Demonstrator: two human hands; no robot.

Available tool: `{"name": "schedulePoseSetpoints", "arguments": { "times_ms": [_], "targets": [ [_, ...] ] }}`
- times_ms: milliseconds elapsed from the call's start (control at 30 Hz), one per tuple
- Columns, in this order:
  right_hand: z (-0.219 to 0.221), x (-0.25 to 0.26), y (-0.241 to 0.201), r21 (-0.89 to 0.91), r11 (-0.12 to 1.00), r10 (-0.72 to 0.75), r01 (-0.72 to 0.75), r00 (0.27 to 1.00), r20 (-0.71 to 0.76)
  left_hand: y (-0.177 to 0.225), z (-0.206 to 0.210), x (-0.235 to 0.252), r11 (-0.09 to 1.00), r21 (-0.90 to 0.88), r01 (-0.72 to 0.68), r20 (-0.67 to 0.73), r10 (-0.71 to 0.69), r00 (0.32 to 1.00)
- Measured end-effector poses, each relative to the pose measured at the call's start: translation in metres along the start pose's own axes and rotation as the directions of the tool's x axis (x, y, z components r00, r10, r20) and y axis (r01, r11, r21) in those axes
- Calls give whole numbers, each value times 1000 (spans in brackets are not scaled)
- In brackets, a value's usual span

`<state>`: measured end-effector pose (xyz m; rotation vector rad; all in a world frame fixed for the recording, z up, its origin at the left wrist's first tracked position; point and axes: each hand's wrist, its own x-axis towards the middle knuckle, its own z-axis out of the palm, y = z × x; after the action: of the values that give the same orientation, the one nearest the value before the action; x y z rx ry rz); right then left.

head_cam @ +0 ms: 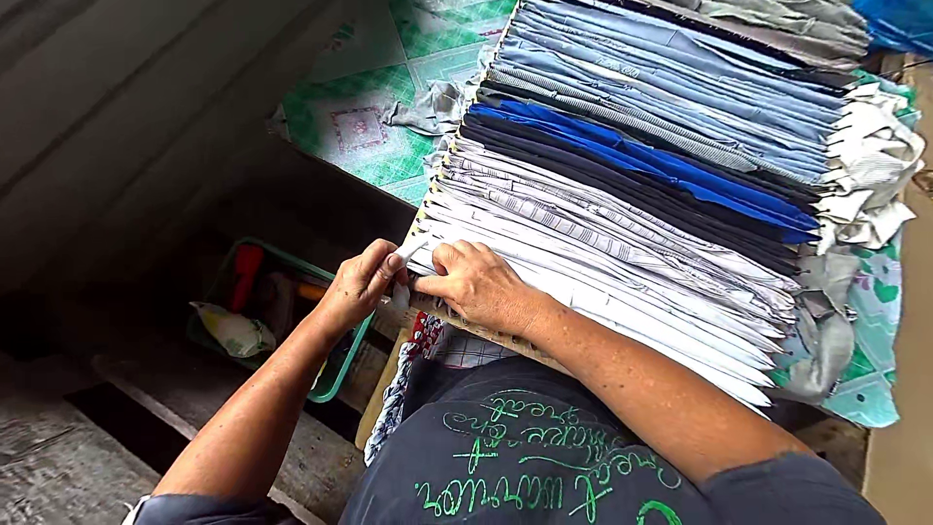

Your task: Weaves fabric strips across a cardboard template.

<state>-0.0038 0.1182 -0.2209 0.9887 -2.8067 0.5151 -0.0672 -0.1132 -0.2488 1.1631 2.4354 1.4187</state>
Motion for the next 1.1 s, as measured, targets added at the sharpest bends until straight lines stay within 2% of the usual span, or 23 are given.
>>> {"name": "schedulePoseSetpoints", "arguments": {
  "times_ms": [133,367,500,667,867,1100],
  "targets": [
    [-1,6,1,8,1000,-26,25,995,92,-3,1,-1,999,-44,-18,-9,17,1000],
    [10,8,10,77,995,-61,66,996,-65,-5,1,-2,996,-84,5,-15,-6,1000],
    [14,11,12,109,991,-77,83,995,-65,-7,1,-3,995,-99,24,-18,-26,1000],
    [12,13,13,21,997,-81,81,996,21,-9,3,-6,996,-88,22,-45,-26,999],
    [15,21,14,-86,996,29,-22,997,78,-6,4,-4,999,-50,5,-53,-8,999],
    [14,22,18,-19,1000,-7,7,1000,1,-9,5,-6,993,-117,-1,-77,-8,997]
  ]
}}
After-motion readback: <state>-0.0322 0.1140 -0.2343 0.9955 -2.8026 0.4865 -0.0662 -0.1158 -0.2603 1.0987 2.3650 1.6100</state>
